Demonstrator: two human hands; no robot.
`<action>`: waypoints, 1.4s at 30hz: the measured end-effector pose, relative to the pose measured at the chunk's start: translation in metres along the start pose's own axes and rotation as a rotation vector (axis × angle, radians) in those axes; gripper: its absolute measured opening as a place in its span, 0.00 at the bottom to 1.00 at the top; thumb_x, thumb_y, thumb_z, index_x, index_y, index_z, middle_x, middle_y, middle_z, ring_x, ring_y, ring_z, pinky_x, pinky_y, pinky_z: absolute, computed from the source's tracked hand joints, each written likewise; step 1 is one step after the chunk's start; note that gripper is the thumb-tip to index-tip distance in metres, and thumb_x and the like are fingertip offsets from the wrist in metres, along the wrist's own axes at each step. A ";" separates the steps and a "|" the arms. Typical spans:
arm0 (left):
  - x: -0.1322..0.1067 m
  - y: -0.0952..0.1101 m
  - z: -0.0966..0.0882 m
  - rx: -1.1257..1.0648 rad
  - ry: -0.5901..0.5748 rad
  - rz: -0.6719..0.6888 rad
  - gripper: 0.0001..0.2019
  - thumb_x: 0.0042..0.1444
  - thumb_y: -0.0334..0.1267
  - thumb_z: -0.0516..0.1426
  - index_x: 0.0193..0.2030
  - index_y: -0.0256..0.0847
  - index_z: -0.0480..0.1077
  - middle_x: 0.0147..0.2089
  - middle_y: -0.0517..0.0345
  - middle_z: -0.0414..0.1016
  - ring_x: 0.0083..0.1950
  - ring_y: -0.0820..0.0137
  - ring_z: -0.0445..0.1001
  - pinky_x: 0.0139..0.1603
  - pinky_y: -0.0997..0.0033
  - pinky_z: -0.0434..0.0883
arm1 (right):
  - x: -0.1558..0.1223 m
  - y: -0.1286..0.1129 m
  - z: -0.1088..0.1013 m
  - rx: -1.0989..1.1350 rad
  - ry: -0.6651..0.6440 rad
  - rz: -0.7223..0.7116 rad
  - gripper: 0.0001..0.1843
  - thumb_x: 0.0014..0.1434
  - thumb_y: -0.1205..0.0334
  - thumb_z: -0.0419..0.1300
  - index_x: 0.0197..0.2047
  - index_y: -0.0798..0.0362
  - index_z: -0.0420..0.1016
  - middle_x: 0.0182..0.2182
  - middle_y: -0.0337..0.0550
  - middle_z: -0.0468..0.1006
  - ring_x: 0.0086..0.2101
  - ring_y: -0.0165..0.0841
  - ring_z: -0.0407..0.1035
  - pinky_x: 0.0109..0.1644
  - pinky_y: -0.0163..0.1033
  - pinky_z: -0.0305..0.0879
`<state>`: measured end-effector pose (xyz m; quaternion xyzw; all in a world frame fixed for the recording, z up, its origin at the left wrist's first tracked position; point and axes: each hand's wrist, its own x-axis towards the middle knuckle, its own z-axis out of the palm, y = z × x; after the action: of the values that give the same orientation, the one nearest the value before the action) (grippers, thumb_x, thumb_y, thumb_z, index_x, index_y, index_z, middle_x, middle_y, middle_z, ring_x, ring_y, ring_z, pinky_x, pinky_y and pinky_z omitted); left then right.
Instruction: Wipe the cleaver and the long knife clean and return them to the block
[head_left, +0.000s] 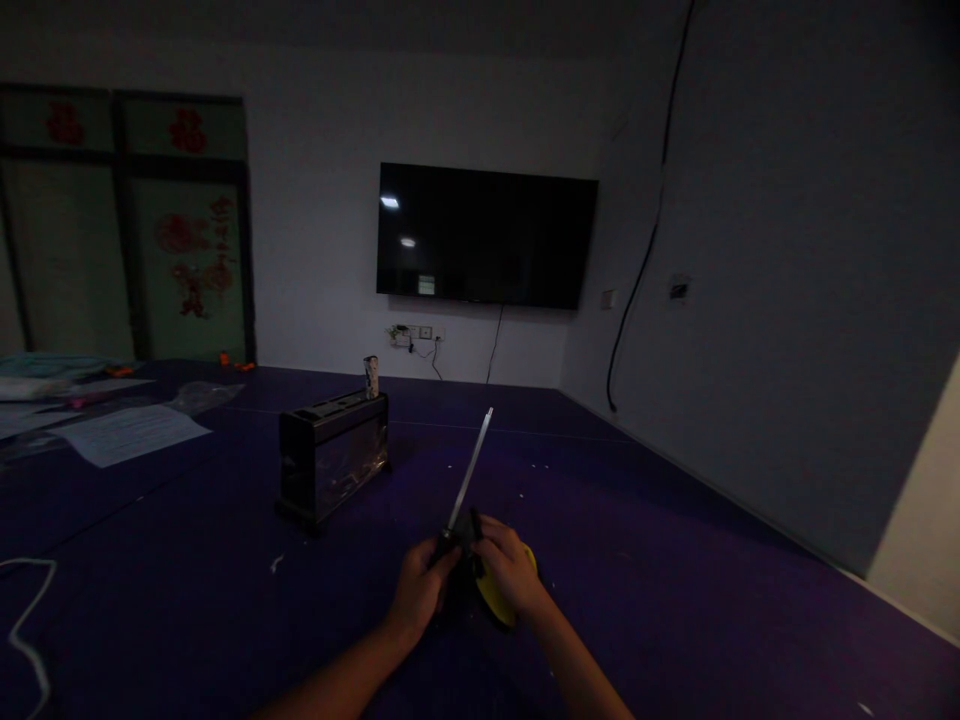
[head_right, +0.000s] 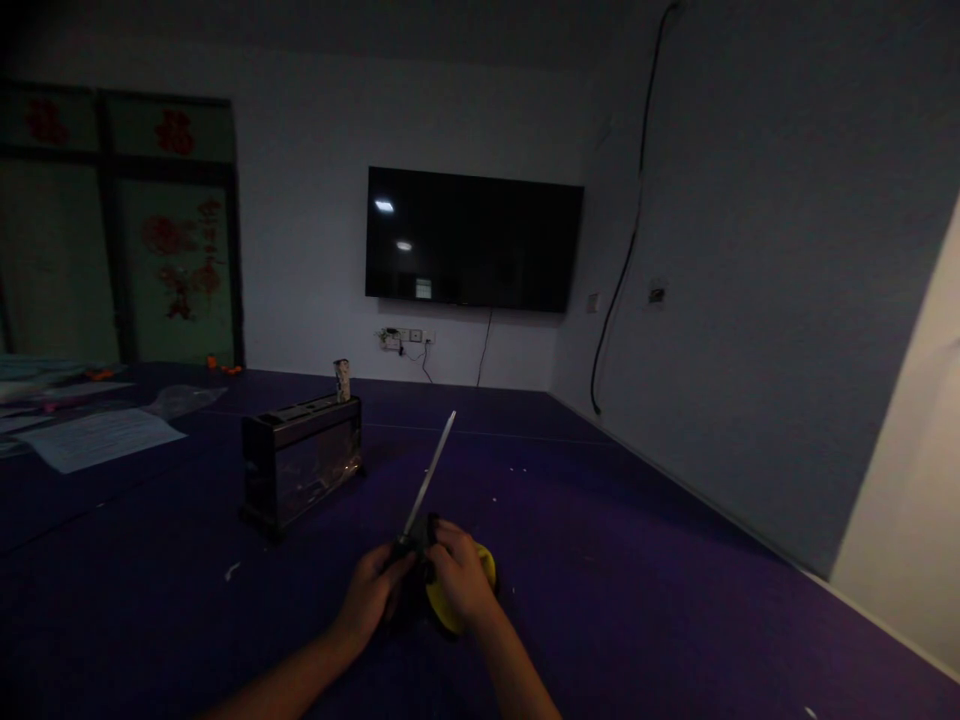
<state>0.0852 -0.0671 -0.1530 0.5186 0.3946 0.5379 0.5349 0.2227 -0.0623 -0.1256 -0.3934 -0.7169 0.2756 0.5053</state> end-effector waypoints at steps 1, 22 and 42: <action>0.000 -0.001 0.000 0.008 -0.013 0.001 0.23 0.38 0.58 0.60 0.28 0.36 0.69 0.12 0.69 0.55 0.12 0.80 0.51 0.15 0.78 0.47 | 0.000 0.000 0.000 0.004 0.000 0.004 0.10 0.47 0.64 0.49 0.18 0.52 0.64 0.25 0.41 0.69 0.33 0.35 0.64 0.39 0.37 0.59; 0.008 -0.006 -0.002 -0.068 -0.009 -0.055 0.23 0.35 0.58 0.60 0.23 0.38 0.63 0.12 0.69 0.55 0.11 0.80 0.53 0.12 0.79 0.48 | -0.001 0.000 0.003 -0.021 0.013 -0.011 0.10 0.48 0.63 0.50 0.16 0.52 0.60 0.23 0.39 0.65 0.29 0.32 0.61 0.34 0.35 0.57; -0.002 -0.001 0.003 -0.208 -0.147 -0.143 0.23 0.38 0.57 0.60 0.26 0.37 0.64 0.14 0.68 0.58 0.11 0.81 0.54 0.11 0.80 0.48 | 0.000 -0.001 0.003 0.177 0.015 0.082 0.09 0.46 0.62 0.51 0.21 0.53 0.70 0.26 0.41 0.71 0.32 0.35 0.65 0.38 0.37 0.60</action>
<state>0.0878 -0.0691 -0.1541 0.4690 0.3323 0.4971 0.6500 0.2197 -0.0627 -0.1256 -0.3784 -0.6690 0.3555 0.5319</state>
